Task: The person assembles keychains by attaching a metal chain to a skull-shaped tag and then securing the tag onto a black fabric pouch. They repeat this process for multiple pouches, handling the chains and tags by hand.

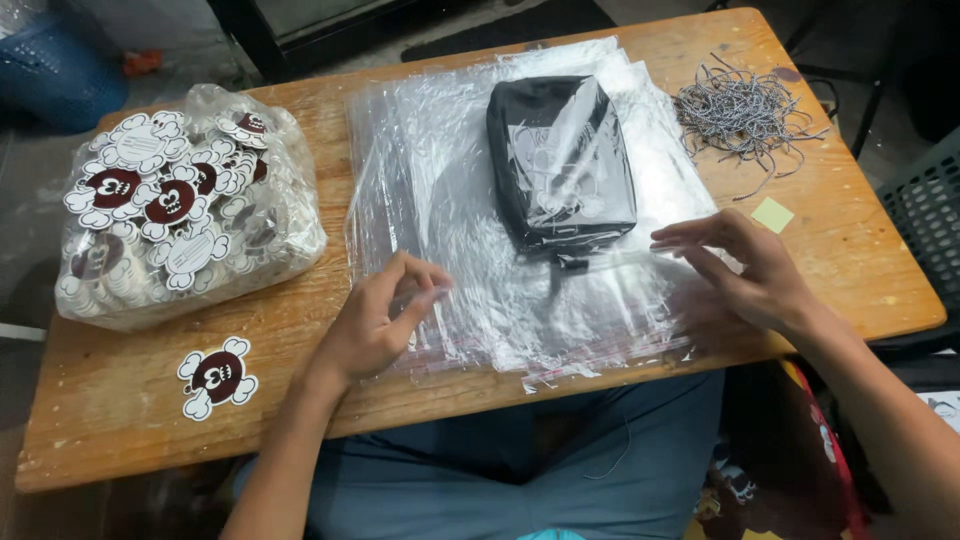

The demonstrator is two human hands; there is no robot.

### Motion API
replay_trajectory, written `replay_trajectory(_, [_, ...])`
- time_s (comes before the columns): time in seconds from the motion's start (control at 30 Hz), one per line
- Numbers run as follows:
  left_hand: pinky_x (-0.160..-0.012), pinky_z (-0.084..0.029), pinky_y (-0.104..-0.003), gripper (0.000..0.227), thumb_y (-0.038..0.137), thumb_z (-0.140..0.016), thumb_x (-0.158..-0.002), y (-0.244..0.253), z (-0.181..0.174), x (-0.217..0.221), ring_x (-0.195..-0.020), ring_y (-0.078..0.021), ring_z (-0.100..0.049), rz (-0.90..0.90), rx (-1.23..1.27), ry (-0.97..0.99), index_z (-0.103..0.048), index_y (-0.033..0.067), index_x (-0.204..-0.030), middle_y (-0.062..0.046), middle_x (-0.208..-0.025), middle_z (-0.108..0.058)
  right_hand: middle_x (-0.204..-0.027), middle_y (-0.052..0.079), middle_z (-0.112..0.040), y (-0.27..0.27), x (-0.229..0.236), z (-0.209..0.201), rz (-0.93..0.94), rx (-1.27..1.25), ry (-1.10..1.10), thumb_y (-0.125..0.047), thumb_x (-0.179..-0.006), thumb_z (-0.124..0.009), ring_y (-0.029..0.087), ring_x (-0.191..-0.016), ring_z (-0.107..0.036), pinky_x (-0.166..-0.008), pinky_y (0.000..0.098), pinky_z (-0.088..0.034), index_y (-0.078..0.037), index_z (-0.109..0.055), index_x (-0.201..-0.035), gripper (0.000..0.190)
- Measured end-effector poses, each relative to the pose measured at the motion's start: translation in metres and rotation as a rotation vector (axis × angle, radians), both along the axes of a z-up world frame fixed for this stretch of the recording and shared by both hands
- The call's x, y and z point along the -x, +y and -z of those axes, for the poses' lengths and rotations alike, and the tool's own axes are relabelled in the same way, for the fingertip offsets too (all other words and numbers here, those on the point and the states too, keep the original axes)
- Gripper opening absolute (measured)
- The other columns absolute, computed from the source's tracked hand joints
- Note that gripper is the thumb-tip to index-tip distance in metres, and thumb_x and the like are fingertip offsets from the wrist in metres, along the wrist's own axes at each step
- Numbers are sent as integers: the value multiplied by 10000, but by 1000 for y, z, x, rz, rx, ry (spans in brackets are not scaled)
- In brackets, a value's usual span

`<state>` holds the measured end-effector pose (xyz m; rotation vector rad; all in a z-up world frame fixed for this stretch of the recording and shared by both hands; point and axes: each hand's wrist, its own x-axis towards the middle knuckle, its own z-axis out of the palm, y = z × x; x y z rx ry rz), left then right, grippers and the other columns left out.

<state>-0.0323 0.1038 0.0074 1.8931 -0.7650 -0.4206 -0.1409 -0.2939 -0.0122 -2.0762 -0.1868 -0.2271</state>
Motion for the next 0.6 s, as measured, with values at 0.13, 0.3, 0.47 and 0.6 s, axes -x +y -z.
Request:
replay_trajectory(0.13, [-961, -636, -407, 98, 176, -517, -983, -11, 3, -9, -1161, -324, -730, -93, 103, 92, -513, 93, -932, -147, -1008, -683, -1192, 205, -669, 2, -17, 9, 74, -120, -7, -25, -1031, -506, 289, -909, -761, -785, 341, -618, -8, -458, -1035, 51])
replay_trajectory(0.3, [-761, -590, -356, 139, 215, -505, -968, -20, 10, -24, -893, -257, -731, -207, 219, 26, -473, 80, -978, -162, -964, -728, -1106, 250, -648, -3, -42, 25, 86, -236, -186, -73, -1074, -481, 307, -837, -722, -644, 356, -575, 57, -472, -1122, 138])
replay_trajectory(0.47, [-654, -584, -325, 139, 197, -486, -962, -30, 8, -32, -743, -246, -724, -327, 159, 18, -464, 62, -988, -176, -867, -708, -993, 243, -651, 11, -51, 15, 141, -172, -116, -88, -1095, -436, 325, -718, -712, -497, 347, -538, 45, -446, -1133, 138])
replay_trajectory(0.6, [-493, -546, -301, 86, 175, -495, -935, -41, 20, -41, -601, -206, -716, -490, -28, -93, -491, 90, -949, -116, -753, -688, -924, 238, -648, 23, -60, 6, 286, 42, 28, -54, -1073, -474, 330, -612, -692, -433, 382, -499, 66, -495, -1121, 131])
